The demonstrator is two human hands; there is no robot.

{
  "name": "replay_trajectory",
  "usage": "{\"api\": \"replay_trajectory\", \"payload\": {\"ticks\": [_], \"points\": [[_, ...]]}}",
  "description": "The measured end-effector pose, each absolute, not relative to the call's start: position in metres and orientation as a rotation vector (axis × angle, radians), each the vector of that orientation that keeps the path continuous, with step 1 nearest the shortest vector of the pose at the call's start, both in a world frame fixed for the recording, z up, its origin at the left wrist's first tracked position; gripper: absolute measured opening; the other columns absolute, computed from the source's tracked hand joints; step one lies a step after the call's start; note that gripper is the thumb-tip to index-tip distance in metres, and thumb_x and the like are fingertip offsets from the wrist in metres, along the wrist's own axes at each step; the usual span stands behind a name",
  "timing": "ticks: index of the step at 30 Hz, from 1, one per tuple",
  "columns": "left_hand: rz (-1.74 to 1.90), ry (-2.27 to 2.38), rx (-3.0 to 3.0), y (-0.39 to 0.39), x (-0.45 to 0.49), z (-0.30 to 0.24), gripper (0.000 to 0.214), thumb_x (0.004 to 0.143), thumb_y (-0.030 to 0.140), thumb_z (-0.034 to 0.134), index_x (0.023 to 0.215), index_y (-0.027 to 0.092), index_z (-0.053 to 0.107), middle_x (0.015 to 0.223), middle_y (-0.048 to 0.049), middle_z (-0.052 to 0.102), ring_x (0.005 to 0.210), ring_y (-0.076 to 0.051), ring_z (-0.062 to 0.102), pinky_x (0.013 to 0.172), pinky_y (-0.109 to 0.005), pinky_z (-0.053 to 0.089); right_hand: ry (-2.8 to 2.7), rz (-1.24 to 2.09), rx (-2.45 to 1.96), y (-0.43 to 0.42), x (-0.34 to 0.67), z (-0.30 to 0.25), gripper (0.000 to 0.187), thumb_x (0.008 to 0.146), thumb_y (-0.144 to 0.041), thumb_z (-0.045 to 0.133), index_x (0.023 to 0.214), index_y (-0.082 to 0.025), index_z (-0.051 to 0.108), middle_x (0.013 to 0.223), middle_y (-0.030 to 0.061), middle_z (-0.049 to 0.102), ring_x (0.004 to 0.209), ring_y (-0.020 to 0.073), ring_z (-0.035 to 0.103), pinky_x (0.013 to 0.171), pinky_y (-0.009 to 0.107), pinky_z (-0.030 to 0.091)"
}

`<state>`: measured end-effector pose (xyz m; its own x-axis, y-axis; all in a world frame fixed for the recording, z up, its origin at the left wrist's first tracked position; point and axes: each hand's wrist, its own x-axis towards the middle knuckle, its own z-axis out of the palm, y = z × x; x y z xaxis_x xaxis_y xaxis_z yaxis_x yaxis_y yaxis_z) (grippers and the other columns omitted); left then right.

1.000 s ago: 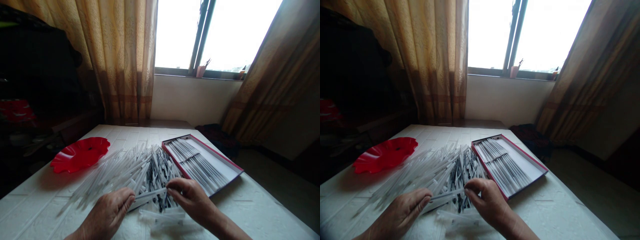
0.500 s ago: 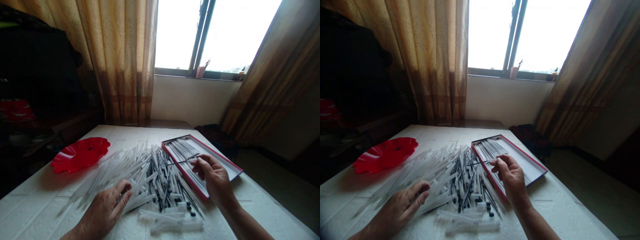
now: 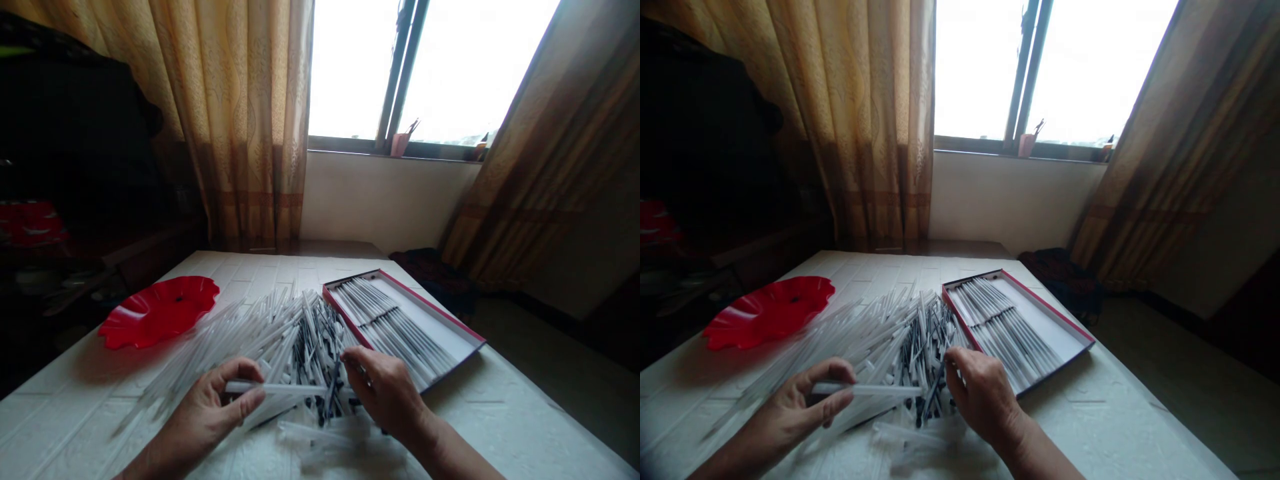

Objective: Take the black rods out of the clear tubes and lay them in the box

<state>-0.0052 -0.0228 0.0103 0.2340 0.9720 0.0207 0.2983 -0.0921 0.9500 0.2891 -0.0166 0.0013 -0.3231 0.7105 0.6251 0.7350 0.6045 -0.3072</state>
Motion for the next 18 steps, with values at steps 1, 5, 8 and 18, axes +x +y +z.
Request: {"api": "replay_trajectory", "payload": {"ticks": [1,5,8,18], "points": [[0.904,1.228,1.528,-0.024,-0.004,0.013,0.037,0.075,0.056,0.072,0.086,0.023,0.059,0.071,0.0060,0.055,0.056,-0.009,0.044,0.054,-0.019,0.037,-2.106,-0.036,-1.147,-0.017,0.289,0.001,0.020,0.093,-0.014,0.045,0.091,-0.020,0.063,0.077,0.0071,0.076,0.068,0.0221,0.075,0.063,0.032,0.055],[0.879,1.208,1.455,-0.029,-0.003,0.024,0.039,0.071,0.055,0.075,0.088,0.023,0.058,0.069,0.0066,0.051,0.055,-0.009,0.042,0.050,-0.019,0.031,-2.120,-0.047,-1.142,-0.018,0.290,0.002,0.021,0.094,-0.017,0.045,0.099,-0.020,0.065,0.082,0.0085,0.078,0.071,0.0232,0.075,0.064,0.033,0.055],[0.859,1.209,1.464,-0.030,-0.004,0.029,0.036,0.072,0.052,0.074,0.089,0.023,0.059,0.070,0.0064,0.052,0.055,-0.009,0.042,0.047,-0.018,0.028,-2.117,-0.051,-1.141,-0.017,0.291,0.005,0.022,0.095,-0.017,0.043,0.096,-0.019,0.065,0.081,0.0088,0.077,0.070,0.0229,0.074,0.064,0.033,0.055],[0.871,1.169,1.630,-0.026,-0.011,0.005,0.038,0.075,0.058,0.074,0.081,0.021,0.065,0.071,0.0040,0.059,0.061,-0.011,0.052,0.055,-0.019,0.041,-2.316,0.287,-1.040,-0.041,0.274,0.024,0.018,0.089,-0.027,0.057,0.098,-0.016,0.069,0.077,0.0061,0.072,0.062,0.0181,0.066,0.058,0.029,0.048]]}}
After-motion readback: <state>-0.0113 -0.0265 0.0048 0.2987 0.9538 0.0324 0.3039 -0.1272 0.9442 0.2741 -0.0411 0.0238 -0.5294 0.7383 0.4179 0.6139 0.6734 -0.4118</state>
